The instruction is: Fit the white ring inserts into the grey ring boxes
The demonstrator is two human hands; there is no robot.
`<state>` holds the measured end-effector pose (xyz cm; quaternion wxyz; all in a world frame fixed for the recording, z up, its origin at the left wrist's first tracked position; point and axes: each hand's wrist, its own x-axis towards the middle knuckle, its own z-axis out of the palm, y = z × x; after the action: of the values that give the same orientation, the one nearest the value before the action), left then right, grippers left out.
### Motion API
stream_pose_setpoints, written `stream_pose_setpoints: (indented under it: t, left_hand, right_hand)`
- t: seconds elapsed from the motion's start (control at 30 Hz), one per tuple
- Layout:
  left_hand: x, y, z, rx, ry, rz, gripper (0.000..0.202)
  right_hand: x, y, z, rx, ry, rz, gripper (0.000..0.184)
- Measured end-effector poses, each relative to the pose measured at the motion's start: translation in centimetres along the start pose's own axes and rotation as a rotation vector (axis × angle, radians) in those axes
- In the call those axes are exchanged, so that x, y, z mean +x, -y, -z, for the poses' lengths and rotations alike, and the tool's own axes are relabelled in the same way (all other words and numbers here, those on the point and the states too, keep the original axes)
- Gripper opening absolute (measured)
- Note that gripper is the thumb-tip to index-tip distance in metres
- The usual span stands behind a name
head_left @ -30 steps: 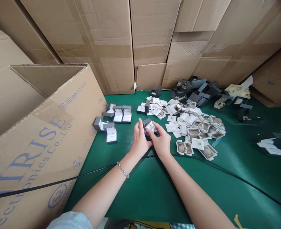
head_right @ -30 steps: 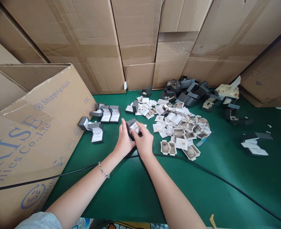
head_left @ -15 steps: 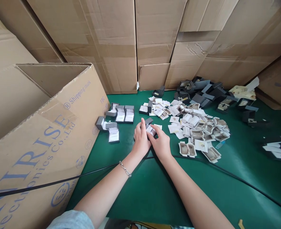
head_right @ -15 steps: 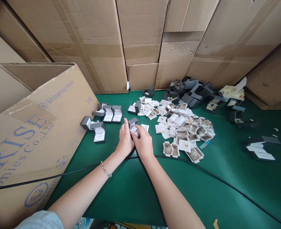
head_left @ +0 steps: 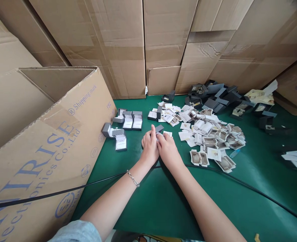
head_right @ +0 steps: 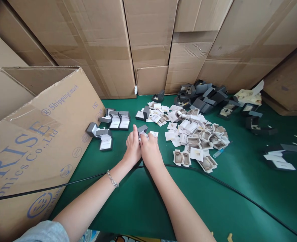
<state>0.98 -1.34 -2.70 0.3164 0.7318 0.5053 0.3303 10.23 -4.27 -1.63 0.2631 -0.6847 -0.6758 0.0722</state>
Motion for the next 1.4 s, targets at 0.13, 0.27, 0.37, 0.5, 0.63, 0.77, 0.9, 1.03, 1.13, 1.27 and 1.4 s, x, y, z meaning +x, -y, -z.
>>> stream_pose_setpoints:
  t: [0.13, 0.27, 0.37, 0.5, 0.63, 0.77, 0.9, 1.03, 1.13, 1.27, 1.4]
  left_hand:
    - [0.0, 0.5, -0.3, 0.117, 0.011, -0.068, 0.07]
    - [-0.1, 1.4, -0.9, 0.232, 0.002, -0.152, 0.074]
    - [-0.1, 1.8, -1.2, 0.286, -0.029, -0.188, 0.074]
    - [-0.1, 1.9, -1.2, 0.293, -0.041, -0.19, 0.074]
    - [-0.1, 1.8, -1.2, 0.272, -0.014, -0.158, 0.075]
    - [0.1, 2.0, -1.1, 0.246, -0.013, -0.171, 0.081]
    - [0.4, 2.3, -0.7, 0.195, -0.002, -0.102, 0.087]
    - [0.6, 2.4, -0.3, 0.157, 0.013, -0.06, 0.089]
    - [0.7, 2.4, -0.1, 0.145, 0.03, -0.074, 0.09]
    - [0.9, 2.1, 0.0, 0.113, 0.035, -0.066, 0.095]
    - [1.0, 1.6, 0.1, 0.087, 0.014, -0.005, 0.108]
  right_hand:
    - [0.1, 0.1, 0.3, -0.11, 0.005, 0.011, 0.029]
    - [0.3, -0.1, 0.7, -0.238, 0.023, 0.122, 0.025]
    - [0.5, -0.4, 0.8, -0.284, 0.029, 0.172, 0.023]
    - [0.7, -0.8, 0.9, -0.239, 0.058, 0.178, 0.02]
    - [0.7, -1.2, 1.0, -0.167, 0.061, 0.178, 0.02]
    - [0.7, -1.5, 1.0, -0.13, 0.083, 0.161, 0.024]
    - [0.3, -1.4, 0.6, -0.126, 0.137, 0.156, 0.035]
    - [-0.4, -1.2, 0.4, -0.098, 0.209, 0.111, 0.045]
    - [-0.6, -1.4, 0.6, -0.031, 0.253, 0.095, 0.048]
    - [-0.3, -2.1, 0.9, 0.068, 0.086, 0.138, 0.045]
    - [0.2, -3.2, 0.7, 0.106, -0.197, 0.068, 0.038]
